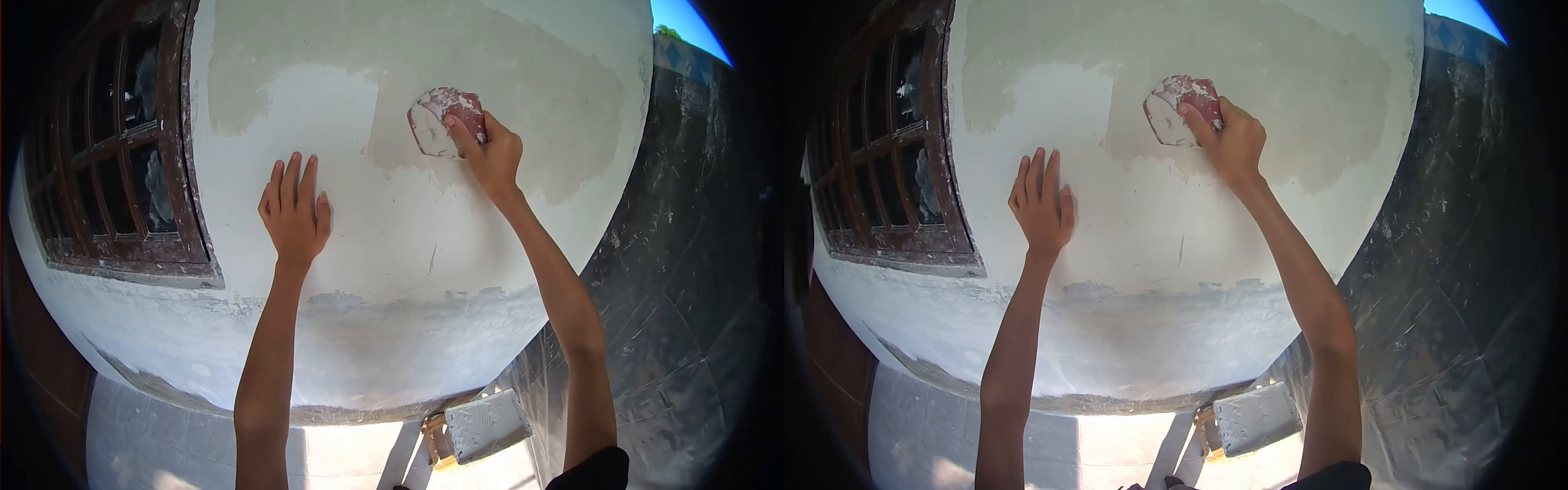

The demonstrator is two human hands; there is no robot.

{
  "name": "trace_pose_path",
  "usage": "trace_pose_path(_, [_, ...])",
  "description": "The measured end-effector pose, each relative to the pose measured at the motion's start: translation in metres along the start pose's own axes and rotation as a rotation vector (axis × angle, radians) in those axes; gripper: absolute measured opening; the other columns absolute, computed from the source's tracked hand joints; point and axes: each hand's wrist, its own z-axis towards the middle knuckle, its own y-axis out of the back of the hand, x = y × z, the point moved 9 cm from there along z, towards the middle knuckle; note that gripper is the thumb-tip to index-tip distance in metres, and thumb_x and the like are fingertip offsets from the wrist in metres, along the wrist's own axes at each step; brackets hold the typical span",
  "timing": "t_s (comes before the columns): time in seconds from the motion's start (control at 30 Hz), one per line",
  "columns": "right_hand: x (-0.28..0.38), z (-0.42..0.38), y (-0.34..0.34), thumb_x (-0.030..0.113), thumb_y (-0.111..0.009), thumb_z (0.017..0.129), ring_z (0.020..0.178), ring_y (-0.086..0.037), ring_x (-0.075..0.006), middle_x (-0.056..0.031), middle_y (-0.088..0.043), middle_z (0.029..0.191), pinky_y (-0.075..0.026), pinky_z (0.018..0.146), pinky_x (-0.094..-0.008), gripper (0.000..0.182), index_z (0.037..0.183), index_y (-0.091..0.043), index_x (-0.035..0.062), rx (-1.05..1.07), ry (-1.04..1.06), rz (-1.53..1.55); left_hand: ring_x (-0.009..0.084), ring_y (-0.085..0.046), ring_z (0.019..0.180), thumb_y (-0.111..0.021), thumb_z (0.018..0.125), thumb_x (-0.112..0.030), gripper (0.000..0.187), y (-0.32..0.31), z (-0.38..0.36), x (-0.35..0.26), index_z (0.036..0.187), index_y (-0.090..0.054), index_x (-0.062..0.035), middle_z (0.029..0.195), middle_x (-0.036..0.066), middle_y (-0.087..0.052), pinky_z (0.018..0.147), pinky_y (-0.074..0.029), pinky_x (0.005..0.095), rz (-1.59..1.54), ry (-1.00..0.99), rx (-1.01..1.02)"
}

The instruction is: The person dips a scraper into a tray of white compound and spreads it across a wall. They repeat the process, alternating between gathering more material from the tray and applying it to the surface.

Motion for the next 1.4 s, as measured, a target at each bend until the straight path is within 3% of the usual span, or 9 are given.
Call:
trace_pose_path(0.07, [-0.026, 0.005, 0.034, 0.046, -0.074, 0.087, 0.051, -0.053, -0.0141, -0.0062, -0.061, 0.059, -0.043, 0.052, -0.0311, 0.048, 0.072, -0.065, 0.0018, -0.141, -0.247, -0.069, 0.0275, -0.036, 0.142, -0.047, 0.094, -0.023, 0.052, 0.0, 0.0, 0.0, 0.145, -0.051, -0.0145, 0.151, 0.007, -0.045, 0.11, -0.024, 0.0416, 0.003, 0.001, -0.004])
trace_pose_path(0.2, [-0.039, 0.003, 0.087, 0.044, -0.074, 0.088, 0.052, -0.054, -0.0134, -0.006, -0.062, 0.06, -0.043, 0.052, -0.0312, 0.045, 0.074, -0.065, 0.0021, -0.331, -0.256, -0.177, 0.0262, -0.036, 0.142, -0.048, 0.094, -0.024, 0.053, 0.0, 0.0, 0.0, 0.146, -0.05, -0.0159, 0.151, 0.005, -0.045, 0.11, -0.024, 0.0404, 0.012, 0.006, -0.007])
trace_pose_path(0.3, [-0.039, -0.022, 0.116, 0.039, -0.073, 0.09, 0.055, -0.054, -0.0092, -0.0035, -0.065, 0.068, -0.045, 0.054, -0.0282, 0.039, 0.084, -0.069, 0.0, -0.409, -0.365, 0.095, 0.0257, -0.035, 0.143, -0.048, 0.094, -0.024, 0.054, 0.0, 0.002, -0.001, 0.148, -0.047, -0.016, 0.153, 0.005, -0.044, 0.111, -0.024, 0.0398, 0.017, 0.006, 0.001])
trace_pose_path(0.73, [-0.036, -0.163, 0.182, 0.033, -0.072, 0.094, 0.074, -0.051, -0.003, 0.0025, -0.065, 0.085, -0.043, 0.068, -0.0209, 0.035, 0.099, -0.071, -0.0015, -0.127, -0.604, 0.329, 0.0365, -0.037, 0.142, -0.052, 0.099, -0.029, 0.056, 0.034, -0.04, -0.091, 0.15, -0.04, -0.0122, 0.149, 0.011, -0.046, 0.109, -0.032, 0.0517, -0.207, -0.019, 0.206])
trace_pose_path(0.93, [-0.103, -0.23, 0.201, 0.034, -0.072, 0.094, 0.07, -0.052, -0.0003, 0.0038, -0.065, 0.08, -0.041, 0.062, -0.0195, 0.033, 0.102, -0.071, 0.0014, -0.123, -0.657, 0.503, 0.039, -0.042, 0.137, -0.056, 0.097, -0.027, 0.054, 0.036, -0.095, -0.171, 0.147, -0.043, -0.0105, 0.145, 0.013, -0.05, 0.104, -0.038, 0.0532, -0.282, -0.059, 0.355])
trace_pose_path(1.0, [-0.118, -0.256, 0.205, 0.028, -0.059, 0.103, 0.057, -0.042, -0.0021, 0.0073, -0.052, 0.068, -0.033, 0.051, -0.021, 0.026, 0.089, -0.066, 0.0077, -0.013, -0.685, 0.437, 0.0385, -0.042, 0.138, -0.057, 0.097, -0.027, 0.054, 0.036, -0.121, -0.2, 0.147, -0.044, -0.0115, 0.145, 0.012, -0.05, 0.105, -0.038, 0.0532, -0.321, -0.045, 0.389])
trace_pose_path(1.07, [-0.136, -0.287, 0.21, 0.028, -0.059, 0.103, 0.058, -0.042, -0.002, 0.0073, -0.054, 0.069, -0.033, 0.052, -0.021, 0.027, 0.09, -0.068, 0.007, 0.04, -0.716, 0.523, 0.038, -0.041, 0.139, -0.058, 0.097, -0.027, 0.054, 0.039, -0.149, -0.233, 0.146, -0.044, -0.0124, 0.145, 0.012, -0.05, 0.106, -0.037, 0.0533, -0.364, -0.029, 0.431])
trace_pose_path(1.13, [-0.159, -0.324, 0.219, 0.029, -0.059, 0.103, 0.058, -0.043, -0.0019, 0.0074, -0.055, 0.07, -0.034, 0.052, -0.021, 0.028, 0.091, -0.069, 0.0063, 0.087, -0.751, 0.606, 0.045, -0.049, 0.13, -0.057, 0.099, -0.025, 0.047, 0.044, -0.174, -0.276, 0.14, -0.049, -0.004, 0.136, 0.019, -0.057, 0.106, -0.043, 0.0522, -0.276, -0.055, 0.441])
trace_pose_path(1.4, [-0.241, -0.477, 0.248, 0.028, -0.06, 0.102, 0.062, -0.05, -0.0037, 0.0043, -0.059, 0.076, -0.042, 0.055, -0.0223, 0.027, 0.096, -0.066, 0.0034, 0.257, -0.953, 0.542, 0.034, -0.033, 0.146, -0.055, 0.1, -0.03, 0.053, 0.028, -0.332, -0.385, 0.149, -0.04, -0.0166, 0.149, 0.01, -0.048, 0.111, -0.033, 0.0534, -0.29, 0.154, 0.764])
